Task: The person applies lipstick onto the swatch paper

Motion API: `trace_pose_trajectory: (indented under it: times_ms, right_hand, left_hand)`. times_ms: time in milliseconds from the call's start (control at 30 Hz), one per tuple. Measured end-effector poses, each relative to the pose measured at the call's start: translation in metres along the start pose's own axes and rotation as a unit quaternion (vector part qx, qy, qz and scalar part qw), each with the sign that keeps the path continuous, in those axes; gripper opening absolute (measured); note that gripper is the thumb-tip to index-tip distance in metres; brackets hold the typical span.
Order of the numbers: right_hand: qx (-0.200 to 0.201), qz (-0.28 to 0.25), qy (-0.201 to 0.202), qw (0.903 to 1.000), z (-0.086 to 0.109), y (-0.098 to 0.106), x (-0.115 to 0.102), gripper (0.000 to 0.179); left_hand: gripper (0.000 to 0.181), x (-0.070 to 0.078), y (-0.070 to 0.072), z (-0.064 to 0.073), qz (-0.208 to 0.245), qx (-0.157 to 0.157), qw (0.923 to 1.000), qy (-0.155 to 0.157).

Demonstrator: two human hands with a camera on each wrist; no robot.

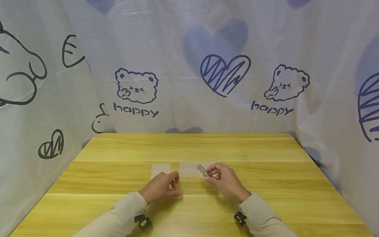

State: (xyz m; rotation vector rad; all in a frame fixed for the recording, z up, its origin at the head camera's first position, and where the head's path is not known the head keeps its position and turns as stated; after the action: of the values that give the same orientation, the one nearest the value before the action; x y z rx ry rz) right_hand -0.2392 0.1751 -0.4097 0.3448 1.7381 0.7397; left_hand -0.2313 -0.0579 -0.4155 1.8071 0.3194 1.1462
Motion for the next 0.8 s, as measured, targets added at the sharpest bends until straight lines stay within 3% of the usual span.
trace_pose_trajectory:
  times_ms: [400, 800]
  right_hand:
    - [0.0, 0.002, -0.001, 1.0, -0.0004, 0.0008, 0.001, 0.022]
    - [-0.004, -0.001, -0.002, 1.0, 0.0002, 0.0009, -0.001, 0.022]
  left_hand:
    - [0.038, -0.0016, -0.0037, 0.0, -0.027, -0.007, 0.9996, -0.002]
    - [0.043, -0.0036, -0.0066, 0.0032, -0.015, -0.035, 0.9983, 0.044]
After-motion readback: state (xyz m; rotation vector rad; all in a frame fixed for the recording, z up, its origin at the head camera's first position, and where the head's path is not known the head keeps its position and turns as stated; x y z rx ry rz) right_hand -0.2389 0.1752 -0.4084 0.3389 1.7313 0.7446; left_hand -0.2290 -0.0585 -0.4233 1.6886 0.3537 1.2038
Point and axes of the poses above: each hand's wrist, its own z-axis away from the middle knuckle, its own y-axis out of the back of the hand, x = y × z, the point moved 4 cm from there along -z, towards the middle knuckle, and after that the axes turned 6 degrees about z, right-handed, at the moved point
